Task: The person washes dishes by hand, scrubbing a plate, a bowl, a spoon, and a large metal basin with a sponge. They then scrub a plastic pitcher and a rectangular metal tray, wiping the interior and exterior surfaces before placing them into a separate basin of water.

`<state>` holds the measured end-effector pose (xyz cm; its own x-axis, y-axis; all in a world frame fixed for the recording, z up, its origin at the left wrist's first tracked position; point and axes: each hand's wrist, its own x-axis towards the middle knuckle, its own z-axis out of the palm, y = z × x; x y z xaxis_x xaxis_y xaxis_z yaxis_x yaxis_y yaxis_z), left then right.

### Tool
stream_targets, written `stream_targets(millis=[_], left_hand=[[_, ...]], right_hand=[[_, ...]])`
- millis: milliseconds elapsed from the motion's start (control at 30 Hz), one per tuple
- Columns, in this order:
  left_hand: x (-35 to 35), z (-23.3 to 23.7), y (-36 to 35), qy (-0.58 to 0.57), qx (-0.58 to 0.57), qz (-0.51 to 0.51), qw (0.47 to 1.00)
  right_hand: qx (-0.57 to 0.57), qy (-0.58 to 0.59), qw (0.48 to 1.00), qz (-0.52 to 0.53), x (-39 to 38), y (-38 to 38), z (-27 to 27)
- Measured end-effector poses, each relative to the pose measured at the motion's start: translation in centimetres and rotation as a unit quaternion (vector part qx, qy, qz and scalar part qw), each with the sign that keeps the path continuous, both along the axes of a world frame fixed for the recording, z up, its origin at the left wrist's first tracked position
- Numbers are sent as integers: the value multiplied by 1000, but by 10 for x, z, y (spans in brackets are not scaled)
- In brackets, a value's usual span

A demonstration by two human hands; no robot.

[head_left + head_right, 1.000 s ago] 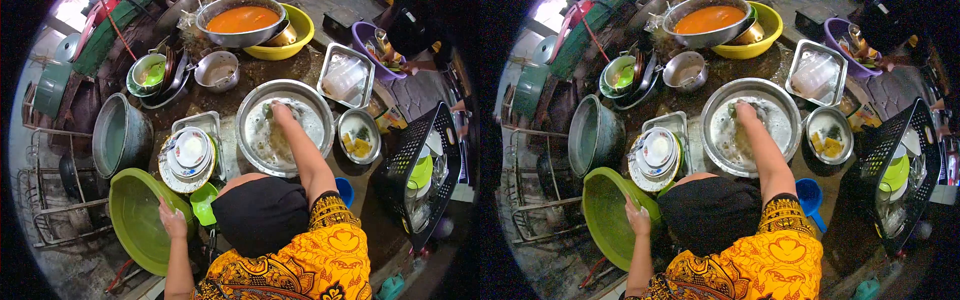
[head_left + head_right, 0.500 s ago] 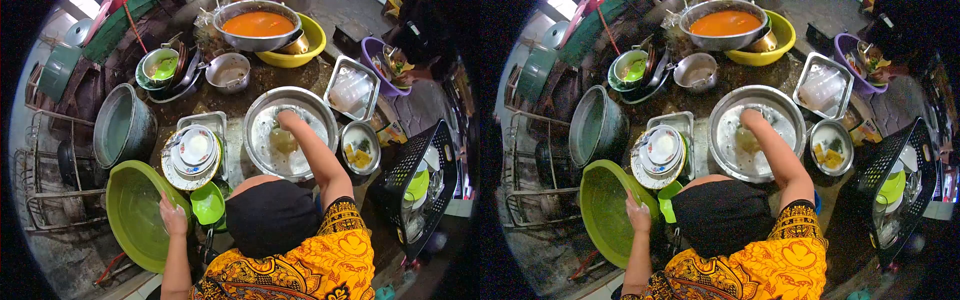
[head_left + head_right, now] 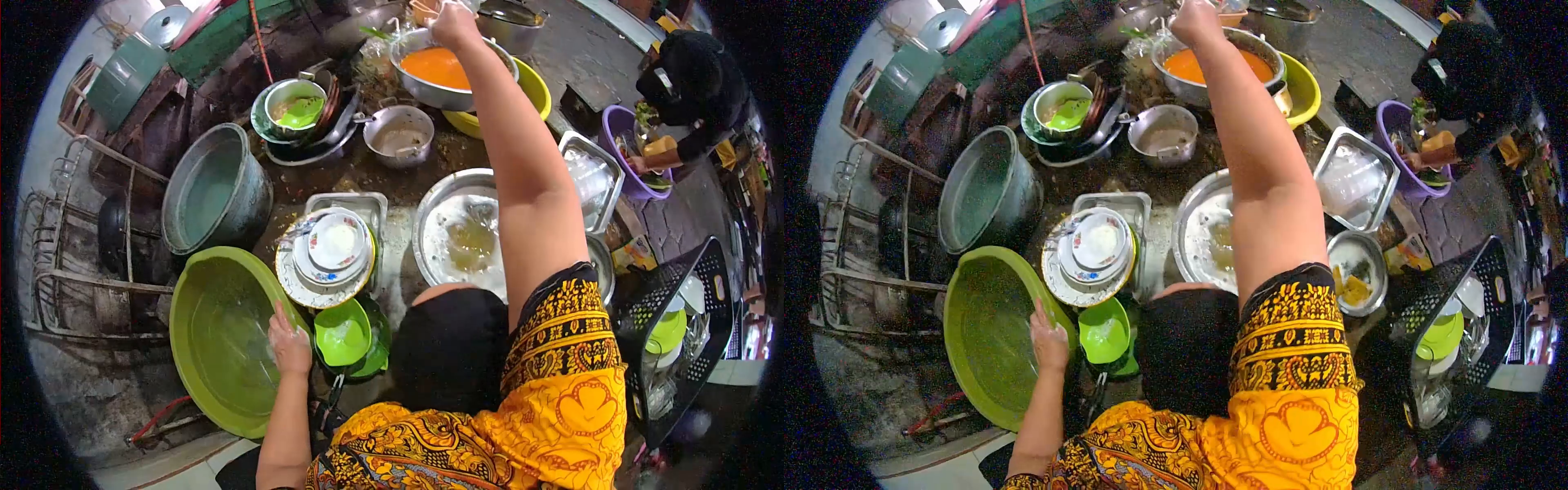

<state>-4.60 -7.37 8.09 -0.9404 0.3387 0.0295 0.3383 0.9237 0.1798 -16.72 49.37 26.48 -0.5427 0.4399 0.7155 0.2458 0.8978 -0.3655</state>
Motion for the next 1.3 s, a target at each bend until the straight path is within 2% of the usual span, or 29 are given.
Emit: stream_targets(millis=[33,67,100,133,167,200,233,267,300,333,400,467,533,600,633,700,733,767,833,1000,1067,1100,1133,1167,1200,1300], left_hand=[[0,1,1,-10,-2,-5,1000],[0,3,2,-3,9,-8,1000],[1,2,2,3,20,-11,1000],[0,-1,1,-4,21,-17,1000],[-1,-3,0,8,21,-18,1000],[-2,-5,-1,22,20,-18,999],[-2,-4,-2,14,25,-20,999],[-1,-3,-2,12,24,-23,999],[-1,-2,-1,12,29,-23,999],[-1,-2,0,12,35,-23,999],[-3,-6,-2,15,41,-27,999],[-2,-9,-1,17,46,-37,998],[-3,-7,0,10,45,-23,999],[-2,-8,0,33,21,-24,999],[-1,-7,0,24,25,-21,999],[-2,-5,2,18,27,-19,999],[-1,-5,3,13,28,-14,999],[0,-4,4,7,29,-8,1000],[1,-3,8,6,19,3,1000],[-1,-7,6,13,29,-11,999],[-2,-9,5,17,18,-10,1000],[-2,-10,5,18,17,-12,1000],[-2,-10,5,21,11,-5,1000],[-2,-10,5,23,4,2,1000],[-1,-8,6,24,2,2,1000],[1,-3,11,-4,17,11,1000]], right_hand=[[15,0,1000,-9,17,-13,-4],[-16,-75,997,26,25,-7,-32],[-38,-86,992,84,36,1,-80],[-98,-199,971,83,69,-20,-102],[-84,-325,938,87,96,-24,-143],[-95,-454,878,116,111,-7,-217],[-158,-404,878,202,163,-1,-290],[-187,-534,822,68,202,-6,-323],[-191,-523,830,32,246,-35,-318],[-227,-437,871,0,286,-46,-340],[-301,-415,850,-121,326,-68,-370],[-343,-398,838,-147,344,-90,-392],[-365,-386,831,-165,329,-100,-420],[-521,-267,789,-187,308,-111,-441],[-526,-262,788,-185,297,-117,-439],[-660,-113,736,-102,275,-127,-427],[-678,-92,729,-13,264,-127,-434],[-679,-90,728,-12,256,-132,-431],[-710,-66,690,-125,244,-140,-431],[-718,-11,666,-201,245,-144,-441],[-890,70,445,-75,255,-143,-421],[-890,73,444,-75,257,-137,-450],[-900,113,415,-78,258,-126,-507],[-907,152,384,-80,259,-120,-539],[-907,153,383,-80,261,-123,-528],[-880,90,455,-106,272,-141,-433]])
